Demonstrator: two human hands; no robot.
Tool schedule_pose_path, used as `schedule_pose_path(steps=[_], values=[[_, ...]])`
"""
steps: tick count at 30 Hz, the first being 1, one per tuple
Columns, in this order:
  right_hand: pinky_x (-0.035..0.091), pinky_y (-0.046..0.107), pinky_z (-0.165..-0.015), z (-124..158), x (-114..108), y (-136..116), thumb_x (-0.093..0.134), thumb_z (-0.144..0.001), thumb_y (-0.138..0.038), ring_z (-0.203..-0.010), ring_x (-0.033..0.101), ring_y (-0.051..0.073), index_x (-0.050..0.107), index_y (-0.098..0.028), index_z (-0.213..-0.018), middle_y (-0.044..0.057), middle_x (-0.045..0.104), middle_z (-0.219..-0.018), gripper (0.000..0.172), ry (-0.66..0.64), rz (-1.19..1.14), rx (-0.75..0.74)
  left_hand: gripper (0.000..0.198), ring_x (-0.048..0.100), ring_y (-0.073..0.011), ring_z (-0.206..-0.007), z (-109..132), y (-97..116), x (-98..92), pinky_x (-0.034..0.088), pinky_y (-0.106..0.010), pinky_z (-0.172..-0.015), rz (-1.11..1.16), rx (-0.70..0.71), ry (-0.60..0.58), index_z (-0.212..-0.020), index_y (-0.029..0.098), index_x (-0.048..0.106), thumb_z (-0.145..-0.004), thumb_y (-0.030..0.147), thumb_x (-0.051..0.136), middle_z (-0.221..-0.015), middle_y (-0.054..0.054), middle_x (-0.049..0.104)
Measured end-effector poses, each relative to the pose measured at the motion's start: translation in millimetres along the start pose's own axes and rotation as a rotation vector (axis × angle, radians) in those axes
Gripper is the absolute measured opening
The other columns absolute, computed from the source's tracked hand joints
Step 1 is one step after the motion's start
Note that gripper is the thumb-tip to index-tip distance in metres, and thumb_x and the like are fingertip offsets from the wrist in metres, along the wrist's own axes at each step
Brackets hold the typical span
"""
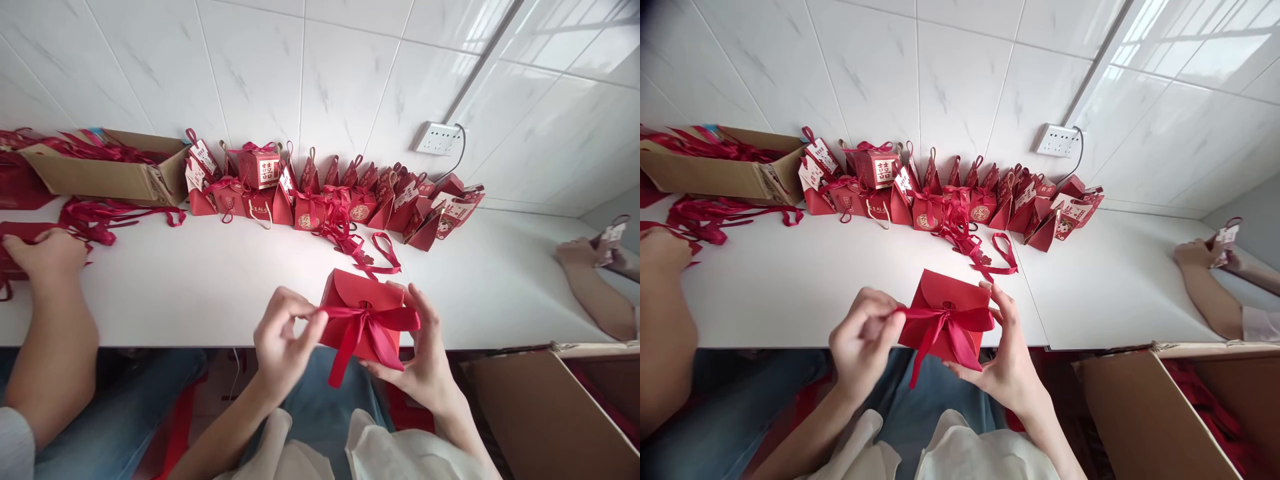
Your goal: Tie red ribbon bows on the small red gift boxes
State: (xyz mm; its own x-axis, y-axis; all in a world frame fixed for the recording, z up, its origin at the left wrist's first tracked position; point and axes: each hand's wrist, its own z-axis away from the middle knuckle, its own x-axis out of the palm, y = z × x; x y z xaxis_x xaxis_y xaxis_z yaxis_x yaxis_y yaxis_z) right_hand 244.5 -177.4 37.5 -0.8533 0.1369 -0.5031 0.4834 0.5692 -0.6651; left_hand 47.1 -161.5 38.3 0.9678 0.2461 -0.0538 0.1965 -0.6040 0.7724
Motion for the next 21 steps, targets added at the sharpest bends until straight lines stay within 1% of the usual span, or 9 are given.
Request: schedule_pose_path(steps=[3, 4, 6, 9, 12, 14, 17, 19, 21], values=[[0.05, 0.05, -0.093, 4.1, -2.3, -3.5, 0.075, -0.074, -0.041, -0.125, 0.046, 0.033, 0.015, -0.033, -0.147, 0.013, 0.04, -0.137, 0.096, 0.03, 0.086, 0.049, 0.025, 0.048, -0.0081, -0.053, -9.9, -24.8, -3.8, 0.041, -0.019, -0.052, 0.117, -0.477, -0.02, -0.062, 0.017, 0.048, -0.082, 0.028, 0.059, -0.055, 0.004, 0.045], [0.05, 0.049, -0.093, 5.7, -3.5, -4.5, 0.075, -0.074, -0.041, -0.125, 0.046, 0.033, 0.016, -0.033, -0.147, 0.012, 0.041, -0.136, 0.095, 0.044, 0.113, 0.056, 0.026, 0.047, -0.0083, -0.052, -11.6, -34.3, -3.5, 0.041, -0.019, -0.052, 0.129, -0.575, -0.039, -0.062, 0.017, 0.048, -0.08, 0.032, 0.059, -0.053, 0.005, 0.044], [0.05, 0.049, -0.094, 9.2, -6.5, -6.1, 0.075, -0.074, -0.04, -0.126, 0.044, 0.033, 0.017, -0.033, -0.147, 0.012, 0.04, -0.137, 0.093, 0.074, 0.151, 0.08, 0.027, 0.048, -0.0091, -0.052, -11.3, -53.1, 1.2, 0.041, -0.02, -0.051, 0.076, -0.634, -0.114, -0.063, 0.017, 0.049, -0.079, 0.037, 0.058, -0.053, 0.005, 0.045], [0.047, 0.052, -0.096, 15.0, -12.1, -6.9, 0.079, -0.069, -0.039, -0.128, 0.042, 0.034, 0.021, -0.031, -0.145, 0.012, 0.037, -0.14, 0.096, 0.161, 0.132, 0.188, 0.027, 0.054, -0.0115, -0.057, -1.2, -76.7, 19.8, 0.046, -0.022, -0.055, -0.101, -0.5, -0.352, -0.068, 0.017, 0.052, -0.084, 0.038, 0.047, -0.06, 0.002, 0.055], [0.047, 0.051, -0.096, 19.7, -18.3, -5.3, 0.081, -0.065, -0.041, -0.124, 0.048, 0.032, 0.029, -0.03, -0.142, 0.012, 0.044, -0.137, 0.094, 0.325, -0.123, 0.358, 0.021, 0.062, -0.0166, -0.072, 15.8, -92.6, 46.9, 0.051, -0.03, -0.068, -0.18, -0.351, -0.513, -0.076, 0.017, 0.059, -0.084, 0.029, 0.043, -0.075, -0.004, 0.065], [0.051, 0.046, -0.092, 22.3, -22.8, -3.6, 0.079, -0.067, -0.046, -0.114, 0.056, 0.03, 0.044, -0.029, -0.132, 0.009, 0.056, -0.125, 0.076, 0.429, -0.434, 0.465, 0.018, 0.063, -0.0205, -0.088, 26.3, -99.4, 62.4, 0.051, -0.037, -0.081, -0.189, -0.263, -0.557, -0.085, 0.017, 0.061, -0.081, 0.025, 0.046, -0.088, -0.007, 0.067], [0.058, 0.036, -0.077, 26.4, -29.1, -3.4, 0.073, -0.068, -0.056, -0.092, 0.066, 0.023, 0.064, -0.028, -0.104, 0.003, 0.069, -0.101, 0.046, 0.567, -0.892, 0.617, 0.019, 0.059, -0.0235, -0.104, 36.2, -107.3, 73.5, 0.047, -0.043, -0.094, -0.208, -0.13, -0.622, -0.094, 0.018, 0.062, -0.079, 0.022, 0.05, -0.101, -0.008, 0.066], [0.059, 0.033, -0.072, 29.4, -32.2, -6.9, 0.071, -0.07, -0.056, -0.086, 0.067, 0.021, 0.067, -0.029, -0.093, 0.0, 0.071, -0.093, 0.036, 0.639, -1.111, 0.709, 0.017, 0.057, -0.0252, -0.11, 38.8, -112.3, 73.7, 0.045, -0.045, -0.097, -0.223, -0.064, -0.656, -0.091, 0.019, 0.063, -0.078, 0.02, 0.051, -0.103, -0.009, 0.066], [0.058, 0.032, -0.075, 32.3, -33.9, -12.9, 0.069, -0.074, -0.052, -0.09, 0.067, 0.019, 0.068, -0.029, -0.092, -0.001, 0.072, -0.094, 0.029, 0.683, -1.256, 0.766, 0.015, 0.056, -0.0276, -0.113, 39.6, -116.9, 71.5, 0.045, -0.047, -0.098, -0.24, -0.021, -0.679, -0.087, 0.018, 0.063, -0.078, 0.018, 0.051, -0.105, -0.01, 0.065]])
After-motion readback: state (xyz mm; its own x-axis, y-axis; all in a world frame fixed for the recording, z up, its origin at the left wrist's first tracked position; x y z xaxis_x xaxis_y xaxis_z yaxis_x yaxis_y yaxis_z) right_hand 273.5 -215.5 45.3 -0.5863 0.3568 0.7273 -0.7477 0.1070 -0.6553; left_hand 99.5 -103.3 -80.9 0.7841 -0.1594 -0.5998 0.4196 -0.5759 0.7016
